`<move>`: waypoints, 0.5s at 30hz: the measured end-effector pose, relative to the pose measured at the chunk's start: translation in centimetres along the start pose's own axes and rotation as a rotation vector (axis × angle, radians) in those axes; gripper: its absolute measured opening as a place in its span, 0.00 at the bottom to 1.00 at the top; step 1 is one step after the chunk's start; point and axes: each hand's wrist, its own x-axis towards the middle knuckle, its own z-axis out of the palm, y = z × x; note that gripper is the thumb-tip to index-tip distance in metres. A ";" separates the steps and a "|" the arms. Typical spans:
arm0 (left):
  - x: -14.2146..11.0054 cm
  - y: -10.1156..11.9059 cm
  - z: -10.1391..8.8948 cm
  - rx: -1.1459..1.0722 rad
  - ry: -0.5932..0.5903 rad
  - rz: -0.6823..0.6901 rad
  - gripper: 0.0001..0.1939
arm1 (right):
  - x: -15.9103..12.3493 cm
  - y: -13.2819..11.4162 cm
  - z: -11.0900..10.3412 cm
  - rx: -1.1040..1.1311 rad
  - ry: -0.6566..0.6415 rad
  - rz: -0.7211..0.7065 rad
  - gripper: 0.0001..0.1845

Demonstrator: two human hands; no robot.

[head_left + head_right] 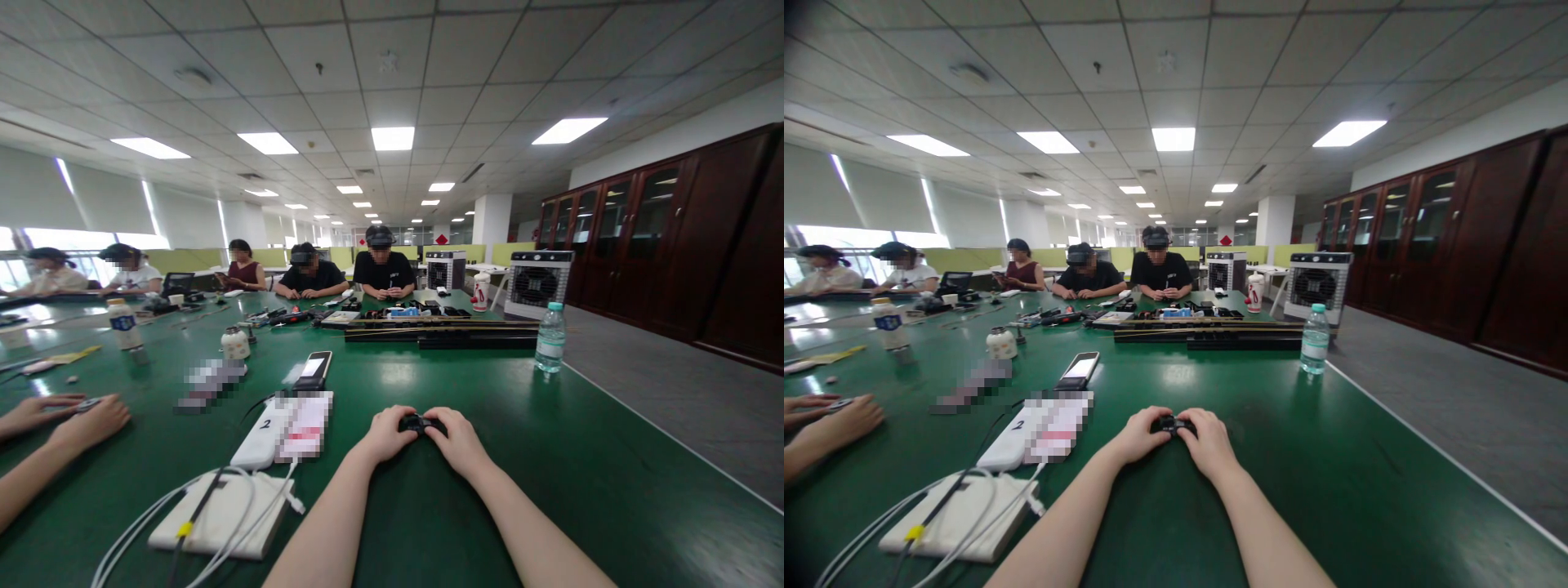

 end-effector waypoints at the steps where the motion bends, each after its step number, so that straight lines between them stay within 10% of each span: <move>1: 0.0 0.0 0.0 -0.001 -0.001 0.000 0.22 | 0.0 0.0 0.0 0.007 0.015 0.002 0.11; 15: -0.1 0.4 -0.3 0.003 -0.012 -0.015 0.23 | 0.4 1.2 0.4 0.186 0.246 0.113 0.18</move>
